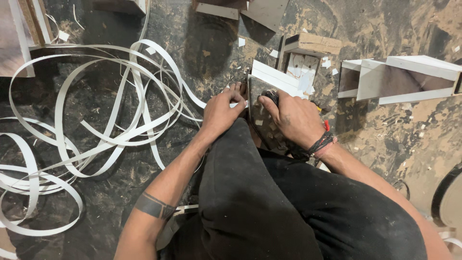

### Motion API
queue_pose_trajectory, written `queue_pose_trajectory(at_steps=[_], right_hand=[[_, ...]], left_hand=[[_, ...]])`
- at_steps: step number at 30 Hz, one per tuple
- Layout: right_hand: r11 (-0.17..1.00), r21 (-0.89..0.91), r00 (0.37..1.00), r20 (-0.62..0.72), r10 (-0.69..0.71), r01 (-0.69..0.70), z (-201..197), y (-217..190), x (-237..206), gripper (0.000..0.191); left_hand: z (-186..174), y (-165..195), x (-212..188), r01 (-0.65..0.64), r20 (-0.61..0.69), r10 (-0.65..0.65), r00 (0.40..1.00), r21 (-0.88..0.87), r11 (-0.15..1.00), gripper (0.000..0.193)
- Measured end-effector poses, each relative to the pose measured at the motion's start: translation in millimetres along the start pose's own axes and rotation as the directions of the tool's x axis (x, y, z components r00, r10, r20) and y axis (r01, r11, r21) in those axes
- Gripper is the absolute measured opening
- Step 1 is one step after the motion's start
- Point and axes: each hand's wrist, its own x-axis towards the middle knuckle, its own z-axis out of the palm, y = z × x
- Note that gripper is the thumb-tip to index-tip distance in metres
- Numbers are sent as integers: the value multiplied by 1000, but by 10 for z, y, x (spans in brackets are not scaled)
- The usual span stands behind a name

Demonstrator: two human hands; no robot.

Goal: The person sits on the workshop floor and applies white edge banding tape to the edges of small angled wood composite pieces. They press the tape along a board edge, then run a hand-held iron along the tape to heat-activate the adhesive, and press the taped edge to secure it, repeating the process on additional pieces.

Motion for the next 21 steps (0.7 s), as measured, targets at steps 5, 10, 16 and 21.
queue_pose_trajectory(at_steps=[5,10,16,21], right_hand=[[999,-17,998,-43,-34,34,16,4,-12,54],[1000,-21,999,-25,-19,19,34,23,-8,55],[1000,-12,1000,-12,11,-11,59,33,-15,56],[1000,-5,999,-43,-30,30,55,45,-9,54]], left_hand=[[51,-8,-65,-223,-84,229,970,67,972,19],[-10,-137,-203,-367,-125,384,915,140,920,18],[-51,-268,-325,-450,-98,471,877,181,875,15],[-248,-415,-380,-413,40,432,901,384,826,22]])
